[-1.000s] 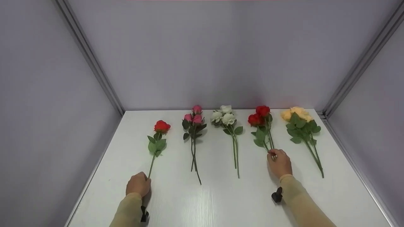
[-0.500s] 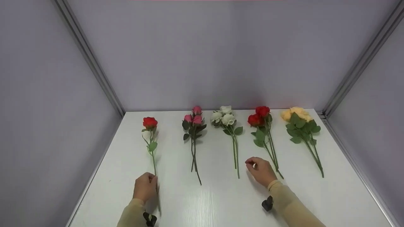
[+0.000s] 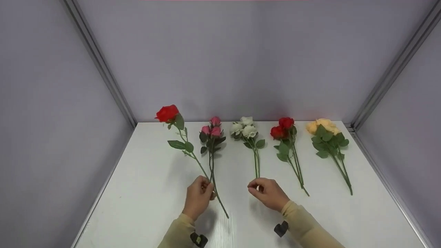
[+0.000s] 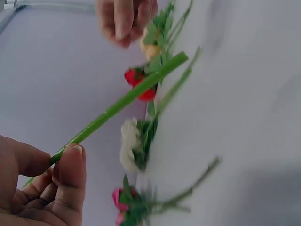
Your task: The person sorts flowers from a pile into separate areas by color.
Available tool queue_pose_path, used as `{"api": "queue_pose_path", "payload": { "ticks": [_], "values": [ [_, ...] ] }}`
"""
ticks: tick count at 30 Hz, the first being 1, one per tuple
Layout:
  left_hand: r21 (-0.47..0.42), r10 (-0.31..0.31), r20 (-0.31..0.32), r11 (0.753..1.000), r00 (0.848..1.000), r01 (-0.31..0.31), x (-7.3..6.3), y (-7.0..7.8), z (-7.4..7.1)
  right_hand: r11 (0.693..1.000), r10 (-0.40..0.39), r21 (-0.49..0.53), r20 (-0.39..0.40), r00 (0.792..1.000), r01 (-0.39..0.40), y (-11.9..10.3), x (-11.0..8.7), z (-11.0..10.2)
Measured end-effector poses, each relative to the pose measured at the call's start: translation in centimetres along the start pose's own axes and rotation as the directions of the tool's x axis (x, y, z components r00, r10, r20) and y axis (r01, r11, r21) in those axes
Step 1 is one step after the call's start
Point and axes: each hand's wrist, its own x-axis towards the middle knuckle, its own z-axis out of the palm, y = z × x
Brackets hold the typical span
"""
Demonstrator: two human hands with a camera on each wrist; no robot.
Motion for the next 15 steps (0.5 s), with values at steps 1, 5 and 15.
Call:
{"api": "queue_pose_path", "payload": {
  "ticks": [1, 5, 15],
  "values": [
    [-0.022, 0.012, 0.011, 1.000, 1.000, -0.011, 0.0, 0.2, 0.7, 1.000, -0.014, 0.014, 0.017, 1.000, 0.014, -0.3, -0.1, 0.1],
    [-0.071, 0.029, 0.038, 0.997, 0.999, -0.026, 0.0, 0.9, 3.3, 0.995, -0.072, 0.073, 0.094, 0.993, 0.066, -1.2, -0.5, 0.4],
    [-0.104, 0.081, 0.100, 0.992, 0.992, -0.070, -0.5, 1.8, 7.0, 0.984, -0.099, 0.168, 0.252, 0.963, 0.057, -2.3, -2.0, 0.2]
  ]
}}
